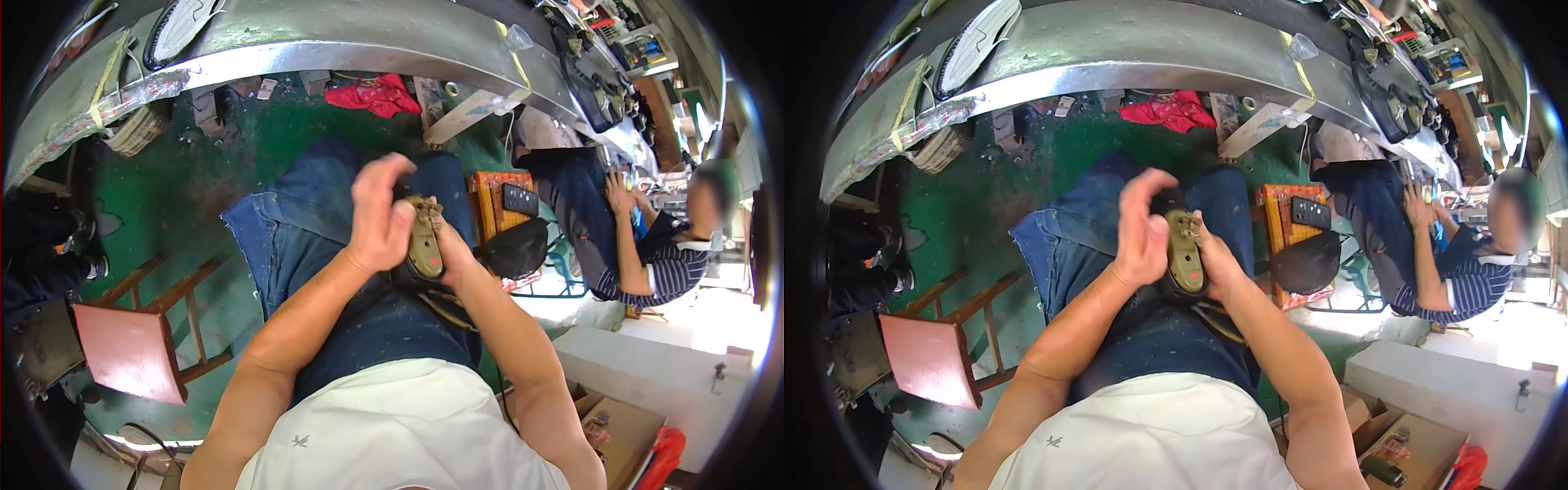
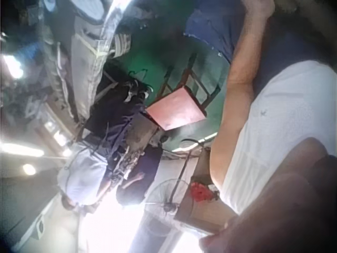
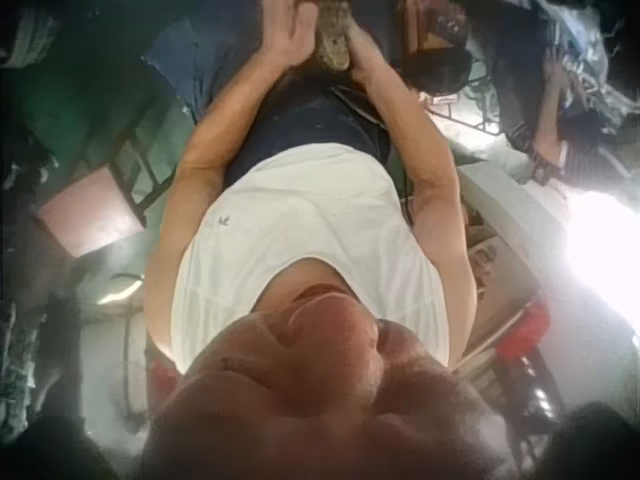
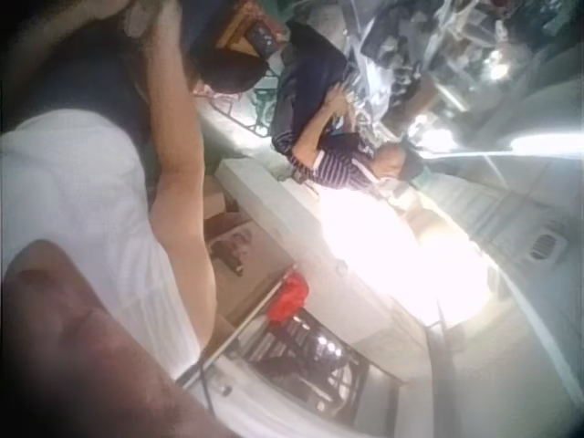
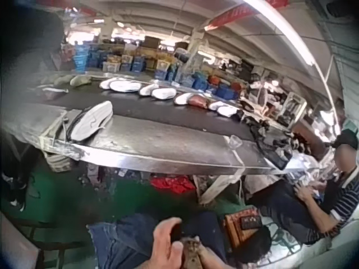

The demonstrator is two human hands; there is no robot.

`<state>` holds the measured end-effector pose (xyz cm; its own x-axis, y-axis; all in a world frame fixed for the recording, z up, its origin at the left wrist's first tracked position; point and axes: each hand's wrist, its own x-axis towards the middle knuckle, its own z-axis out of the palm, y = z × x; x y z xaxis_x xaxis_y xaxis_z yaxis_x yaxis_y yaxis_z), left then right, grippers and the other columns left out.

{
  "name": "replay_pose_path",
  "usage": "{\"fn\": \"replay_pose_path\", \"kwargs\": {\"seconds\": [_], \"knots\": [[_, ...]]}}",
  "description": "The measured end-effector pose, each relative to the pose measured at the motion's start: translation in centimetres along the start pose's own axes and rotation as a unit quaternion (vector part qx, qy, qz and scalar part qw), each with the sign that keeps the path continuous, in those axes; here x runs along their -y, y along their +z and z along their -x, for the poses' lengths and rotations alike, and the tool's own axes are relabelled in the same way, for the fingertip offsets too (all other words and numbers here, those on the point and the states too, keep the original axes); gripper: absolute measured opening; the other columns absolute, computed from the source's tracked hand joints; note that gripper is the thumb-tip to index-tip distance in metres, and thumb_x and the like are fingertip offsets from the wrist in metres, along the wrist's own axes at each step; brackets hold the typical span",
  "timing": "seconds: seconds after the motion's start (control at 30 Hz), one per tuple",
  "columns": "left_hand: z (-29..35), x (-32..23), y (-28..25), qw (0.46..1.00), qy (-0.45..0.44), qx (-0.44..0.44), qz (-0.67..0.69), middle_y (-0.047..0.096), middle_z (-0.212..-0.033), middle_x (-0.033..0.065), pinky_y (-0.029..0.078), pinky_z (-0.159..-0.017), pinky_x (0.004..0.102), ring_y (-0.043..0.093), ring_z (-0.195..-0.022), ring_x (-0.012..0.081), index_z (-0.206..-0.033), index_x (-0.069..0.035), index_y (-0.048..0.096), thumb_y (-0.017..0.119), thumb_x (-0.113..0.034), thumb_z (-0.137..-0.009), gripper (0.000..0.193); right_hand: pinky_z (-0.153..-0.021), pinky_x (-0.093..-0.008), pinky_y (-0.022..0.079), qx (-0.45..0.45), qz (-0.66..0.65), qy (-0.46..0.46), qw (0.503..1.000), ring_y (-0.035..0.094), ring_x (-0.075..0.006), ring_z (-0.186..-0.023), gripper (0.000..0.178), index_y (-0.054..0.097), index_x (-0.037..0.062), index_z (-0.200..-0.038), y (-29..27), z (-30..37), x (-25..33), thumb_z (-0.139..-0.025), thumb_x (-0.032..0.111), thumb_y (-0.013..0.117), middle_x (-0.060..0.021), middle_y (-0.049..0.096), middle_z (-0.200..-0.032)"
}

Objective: Using pliers to pull and adjust shoe components on lasts at a factory assembly line.

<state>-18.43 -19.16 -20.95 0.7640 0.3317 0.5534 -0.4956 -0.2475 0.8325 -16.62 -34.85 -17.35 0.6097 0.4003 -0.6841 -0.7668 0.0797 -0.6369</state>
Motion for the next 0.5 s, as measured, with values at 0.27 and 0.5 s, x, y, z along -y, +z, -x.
{"fn": "replay_pose_path", "kwargs": {"seconds": [0.27, 0.5], "knots": [[5.5, 2.4, 2.6, 0.76, -0.597, -0.05, 0.25, 0.06, -0.137, 0.0176, 0.047, -0.107, 0.0425, 0.058, -0.127, 0.0281, -0.143, 0.0, 0.053, 0.027, -0.066, -0.105, 0.08, -0.096, -0.0424, 0.053, -0.002, -0.084, 0.058, 0.995, 0.065, -0.0241, -0.111, 0.065, 0.065, 0.0099, -0.129, -2.3, -7.4, -3.3, -0.101, 0.066, 0.047, -0.0079, 0.068, -0.124], [4.9, 6.2, 3.9, 0.65, -0.735, -0.092, 0.17, 0.064, -0.13, 0.0227, 0.05, -0.1, 0.047, 0.063, -0.12, 0.0354, -0.14, 0.003, 0.053, 0.025, -0.059, -0.107, 0.076, -0.107, -0.0521, 0.046, -0.07, -0.162, 0.178, 0.968, 0.058, -0.0343, -0.127, 0.071, 0.059, 0.013, -0.138, -3.0, -10.3, -6.0, -0.103, 0.068, 0.032, -0.014, 0.062, -0.138]]}}
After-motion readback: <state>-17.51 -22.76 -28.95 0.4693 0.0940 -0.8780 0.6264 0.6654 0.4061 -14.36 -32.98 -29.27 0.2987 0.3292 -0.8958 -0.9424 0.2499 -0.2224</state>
